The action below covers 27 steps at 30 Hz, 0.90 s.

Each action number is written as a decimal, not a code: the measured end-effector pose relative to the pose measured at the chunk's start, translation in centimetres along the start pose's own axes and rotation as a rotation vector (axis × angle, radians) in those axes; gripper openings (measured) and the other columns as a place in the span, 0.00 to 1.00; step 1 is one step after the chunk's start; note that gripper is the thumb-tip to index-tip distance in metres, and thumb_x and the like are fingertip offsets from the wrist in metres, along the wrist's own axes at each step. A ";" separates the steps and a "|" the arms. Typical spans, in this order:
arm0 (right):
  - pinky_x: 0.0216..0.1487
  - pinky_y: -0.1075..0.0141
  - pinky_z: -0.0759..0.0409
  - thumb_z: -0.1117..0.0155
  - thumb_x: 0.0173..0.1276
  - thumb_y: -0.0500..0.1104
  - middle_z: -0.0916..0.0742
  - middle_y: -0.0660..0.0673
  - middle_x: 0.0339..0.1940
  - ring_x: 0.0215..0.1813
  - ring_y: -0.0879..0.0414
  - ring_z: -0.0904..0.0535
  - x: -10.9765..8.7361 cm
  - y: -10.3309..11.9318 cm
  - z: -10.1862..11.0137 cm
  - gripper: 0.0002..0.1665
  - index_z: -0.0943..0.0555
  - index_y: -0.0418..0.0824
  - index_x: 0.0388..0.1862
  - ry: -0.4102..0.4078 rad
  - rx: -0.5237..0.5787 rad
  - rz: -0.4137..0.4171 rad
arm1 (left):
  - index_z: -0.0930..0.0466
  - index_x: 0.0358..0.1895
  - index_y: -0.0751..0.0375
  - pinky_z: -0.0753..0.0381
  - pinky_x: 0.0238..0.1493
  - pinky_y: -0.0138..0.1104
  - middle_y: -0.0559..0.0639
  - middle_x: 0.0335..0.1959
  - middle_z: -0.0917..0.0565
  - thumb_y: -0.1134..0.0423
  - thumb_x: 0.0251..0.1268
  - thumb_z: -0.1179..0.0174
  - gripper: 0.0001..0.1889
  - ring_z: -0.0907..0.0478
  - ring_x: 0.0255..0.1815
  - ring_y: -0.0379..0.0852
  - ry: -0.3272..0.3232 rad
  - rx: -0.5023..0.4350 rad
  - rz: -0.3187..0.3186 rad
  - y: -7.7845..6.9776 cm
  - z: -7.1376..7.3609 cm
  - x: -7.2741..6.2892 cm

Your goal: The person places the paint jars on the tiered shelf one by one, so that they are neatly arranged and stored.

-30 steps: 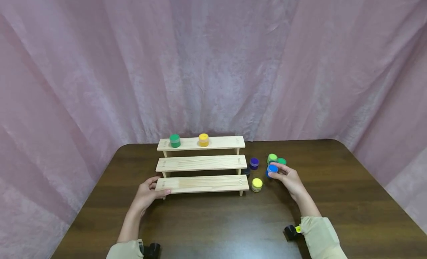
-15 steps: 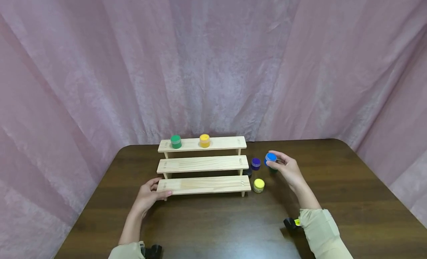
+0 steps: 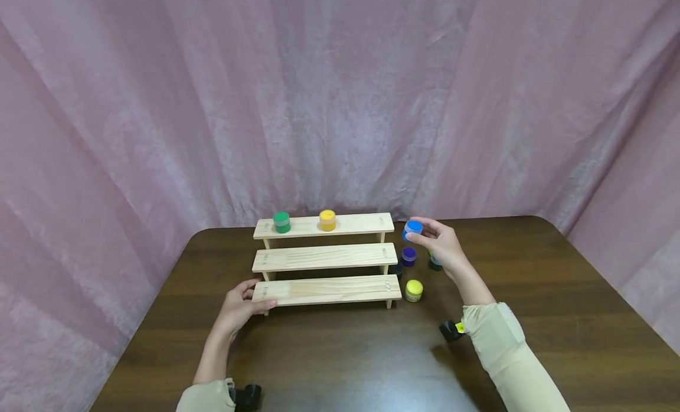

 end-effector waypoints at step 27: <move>0.70 0.48 0.30 0.34 0.68 0.46 0.24 0.39 0.68 0.68 0.42 0.28 4.0 3.5 -4.4 0.33 0.30 0.44 0.71 0.057 -0.017 0.060 | 0.41 0.69 0.77 0.18 0.33 0.32 0.61 0.41 0.20 0.70 0.53 0.29 0.42 0.21 0.26 0.40 -0.009 -0.003 0.005 0.3 -0.2 0.9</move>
Point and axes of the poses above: each hand's wrist, its own x-axis towards the middle knuckle, its own z-axis out of the back of the hand, y = z × x, the point moved 6 cm from there along x, towards the middle knuckle
